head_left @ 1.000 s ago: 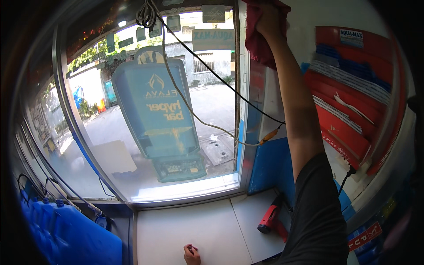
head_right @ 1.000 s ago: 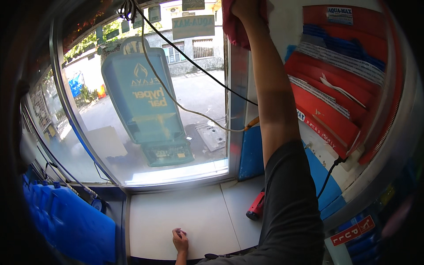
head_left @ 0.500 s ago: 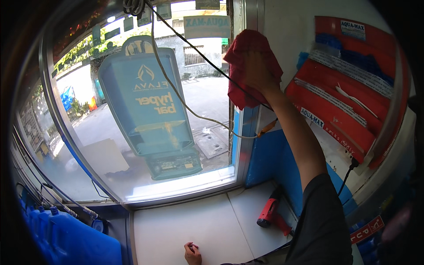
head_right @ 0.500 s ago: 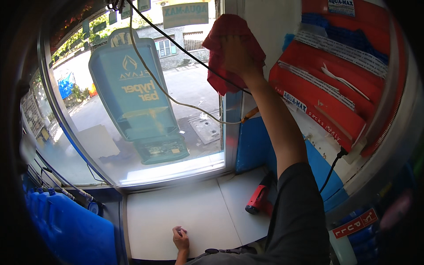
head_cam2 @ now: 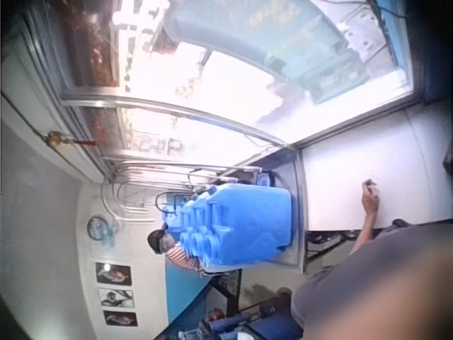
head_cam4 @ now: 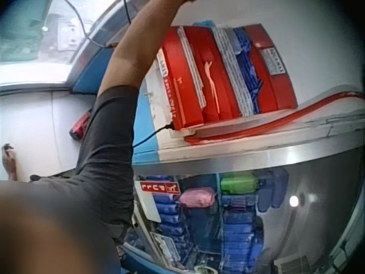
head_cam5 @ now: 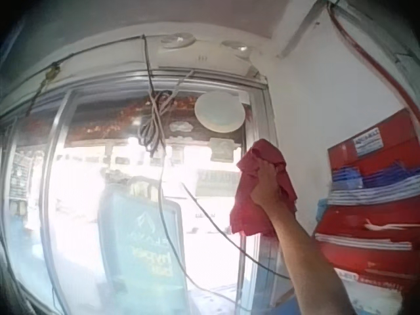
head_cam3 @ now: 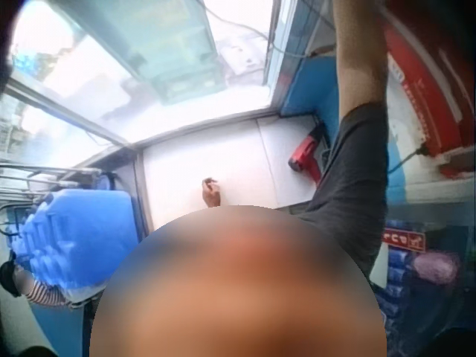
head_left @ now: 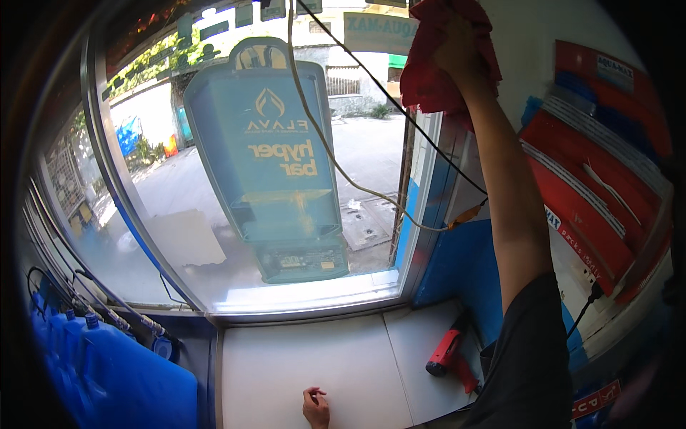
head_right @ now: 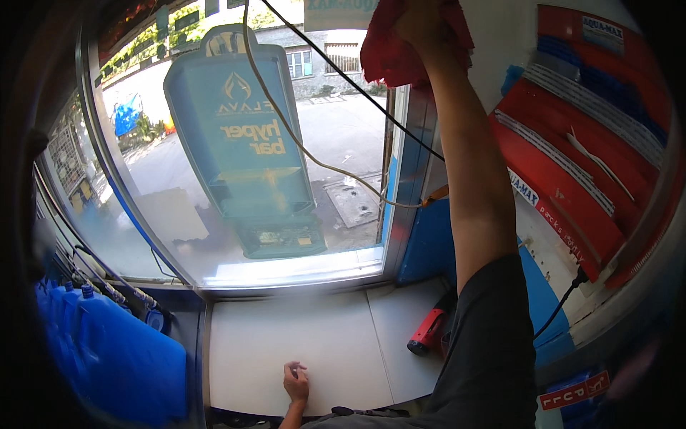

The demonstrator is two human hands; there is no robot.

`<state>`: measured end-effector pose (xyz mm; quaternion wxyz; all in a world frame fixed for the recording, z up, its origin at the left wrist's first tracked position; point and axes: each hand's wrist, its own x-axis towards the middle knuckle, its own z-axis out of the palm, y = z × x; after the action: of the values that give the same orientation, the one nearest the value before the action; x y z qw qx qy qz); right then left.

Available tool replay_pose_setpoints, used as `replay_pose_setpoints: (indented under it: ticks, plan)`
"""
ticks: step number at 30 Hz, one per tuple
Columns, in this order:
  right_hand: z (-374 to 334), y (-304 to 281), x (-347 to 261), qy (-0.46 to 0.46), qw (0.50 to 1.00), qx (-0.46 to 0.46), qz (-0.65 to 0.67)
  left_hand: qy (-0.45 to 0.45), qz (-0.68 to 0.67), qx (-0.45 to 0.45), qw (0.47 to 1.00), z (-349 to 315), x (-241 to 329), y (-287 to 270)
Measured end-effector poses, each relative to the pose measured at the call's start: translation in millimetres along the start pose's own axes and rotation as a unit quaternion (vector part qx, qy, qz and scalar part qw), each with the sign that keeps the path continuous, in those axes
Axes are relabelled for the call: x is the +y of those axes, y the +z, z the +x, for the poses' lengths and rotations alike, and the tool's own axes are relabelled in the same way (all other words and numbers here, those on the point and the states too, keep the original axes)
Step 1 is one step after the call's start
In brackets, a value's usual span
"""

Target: The person wipes a white countertop and the adjacent glass window using a pink cloth. They repeatedly fold and reposition the cloth while cleaning the counter surface and the window pane.

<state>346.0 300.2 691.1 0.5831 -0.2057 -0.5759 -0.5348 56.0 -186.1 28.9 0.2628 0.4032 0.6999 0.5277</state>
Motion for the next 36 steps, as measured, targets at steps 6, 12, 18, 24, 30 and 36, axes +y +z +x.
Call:
replay_pose_setpoints:
  ticks: [6,12,18,24,30,36]
  plan:
    - [-0.9,-18.3,-33.3,-0.041,0.998,-0.049,0.002,0.374,-0.08,-0.097,0.919,92.3,212.1,45.8]
    - [3.6,-60.1,-53.3,-0.019,0.973,-0.197,0.122,0.661,-0.027,0.01,0.75,156.1,483.6,77.1]
    - [55.7,-71.8,-20.7,0.046,0.975,-0.158,0.146,0.701,0.236,0.144,0.657,195.3,629.4,101.0]
    - [71.7,-56.4,-14.3,0.035,0.993,-0.107,0.027,0.712,0.27,0.325,0.561,235.7,680.2,126.3]
    - [35.6,-84.6,-47.7,0.111,0.991,-0.071,-0.002,0.718,0.26,0.268,0.587,225.2,644.6,133.8]
    - [5.7,-94.1,-69.8,0.147,0.989,-0.003,0.019,0.685,0.281,0.197,0.643,210.1,615.2,125.0]
